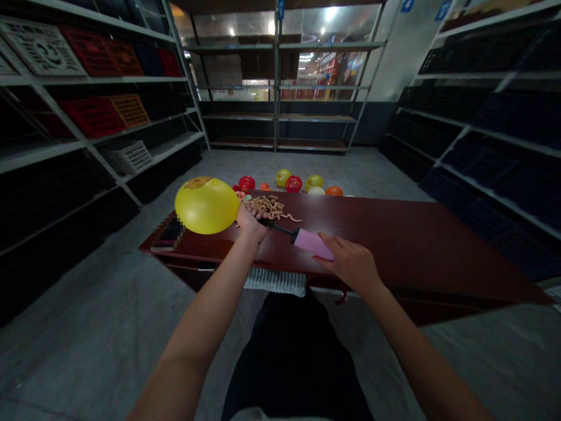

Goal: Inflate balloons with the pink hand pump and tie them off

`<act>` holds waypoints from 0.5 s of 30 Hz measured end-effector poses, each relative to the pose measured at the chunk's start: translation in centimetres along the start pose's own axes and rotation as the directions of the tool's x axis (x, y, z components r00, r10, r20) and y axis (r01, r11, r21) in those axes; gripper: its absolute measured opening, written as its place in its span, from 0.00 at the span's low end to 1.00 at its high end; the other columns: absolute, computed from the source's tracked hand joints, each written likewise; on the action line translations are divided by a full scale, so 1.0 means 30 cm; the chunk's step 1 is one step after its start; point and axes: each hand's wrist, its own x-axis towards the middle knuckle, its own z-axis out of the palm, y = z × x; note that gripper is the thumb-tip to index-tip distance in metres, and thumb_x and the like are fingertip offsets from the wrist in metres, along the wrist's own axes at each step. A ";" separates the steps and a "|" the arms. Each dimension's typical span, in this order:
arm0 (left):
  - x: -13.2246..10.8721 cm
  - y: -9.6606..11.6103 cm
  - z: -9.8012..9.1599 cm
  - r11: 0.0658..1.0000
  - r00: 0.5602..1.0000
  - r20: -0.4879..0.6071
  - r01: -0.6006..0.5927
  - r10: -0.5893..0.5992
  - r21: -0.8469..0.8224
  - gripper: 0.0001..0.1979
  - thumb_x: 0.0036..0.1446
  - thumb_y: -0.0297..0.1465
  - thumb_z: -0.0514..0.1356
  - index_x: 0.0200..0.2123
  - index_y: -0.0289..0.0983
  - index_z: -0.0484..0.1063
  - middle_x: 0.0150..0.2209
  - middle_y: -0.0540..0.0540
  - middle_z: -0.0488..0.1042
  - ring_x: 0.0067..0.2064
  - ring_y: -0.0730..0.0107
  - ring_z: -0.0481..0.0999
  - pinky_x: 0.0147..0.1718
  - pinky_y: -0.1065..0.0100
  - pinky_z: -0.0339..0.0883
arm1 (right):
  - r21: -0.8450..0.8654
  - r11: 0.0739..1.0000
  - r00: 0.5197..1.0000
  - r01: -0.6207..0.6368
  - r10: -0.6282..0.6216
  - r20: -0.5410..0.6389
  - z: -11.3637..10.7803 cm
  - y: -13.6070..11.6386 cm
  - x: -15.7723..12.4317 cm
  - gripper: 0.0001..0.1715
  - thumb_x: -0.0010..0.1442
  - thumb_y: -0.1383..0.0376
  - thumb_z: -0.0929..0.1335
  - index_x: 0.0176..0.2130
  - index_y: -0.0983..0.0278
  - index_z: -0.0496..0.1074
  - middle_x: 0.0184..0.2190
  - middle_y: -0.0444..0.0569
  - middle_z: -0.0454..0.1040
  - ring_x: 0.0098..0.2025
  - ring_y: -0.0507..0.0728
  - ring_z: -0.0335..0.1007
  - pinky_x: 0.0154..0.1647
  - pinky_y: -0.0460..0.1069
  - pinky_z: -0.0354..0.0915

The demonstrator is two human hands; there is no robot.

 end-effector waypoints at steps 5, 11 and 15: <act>0.031 0.106 -0.012 0.999 0.999 0.000 -0.048 0.048 -0.017 0.19 0.64 0.28 0.50 0.22 0.39 0.46 0.14 0.58 0.45 0.13 0.81 0.47 0.15 0.73 0.46 | 0.002 1.000 1.000 0.019 -0.019 0.000 -0.002 0.052 -0.040 0.28 0.64 0.49 0.64 0.57 0.62 0.68 0.39 0.52 0.80 0.36 0.59 0.76 0.33 0.50 0.62; 0.024 0.141 0.009 0.991 0.991 -0.021 -0.130 0.129 -0.038 0.18 0.64 0.30 0.50 0.22 0.38 0.48 0.14 0.58 0.46 0.13 0.82 0.47 0.15 0.74 0.46 | 0.185 0.981 0.990 -0.064 0.040 0.132 0.003 0.064 -0.026 0.27 0.61 0.48 0.65 0.54 0.60 0.71 0.40 0.51 0.81 0.34 0.59 0.78 0.30 0.50 0.65; -0.018 0.118 0.035 0.982 0.982 0.041 -0.182 0.184 -0.056 0.19 0.62 0.28 0.51 0.21 0.39 0.46 0.14 0.58 0.45 0.13 0.82 0.46 0.15 0.74 0.45 | 0.247 0.958 0.980 -0.145 0.105 0.167 -0.012 0.059 0.013 0.28 0.58 0.46 0.66 0.51 0.59 0.73 0.37 0.50 0.81 0.33 0.61 0.78 0.30 0.51 0.65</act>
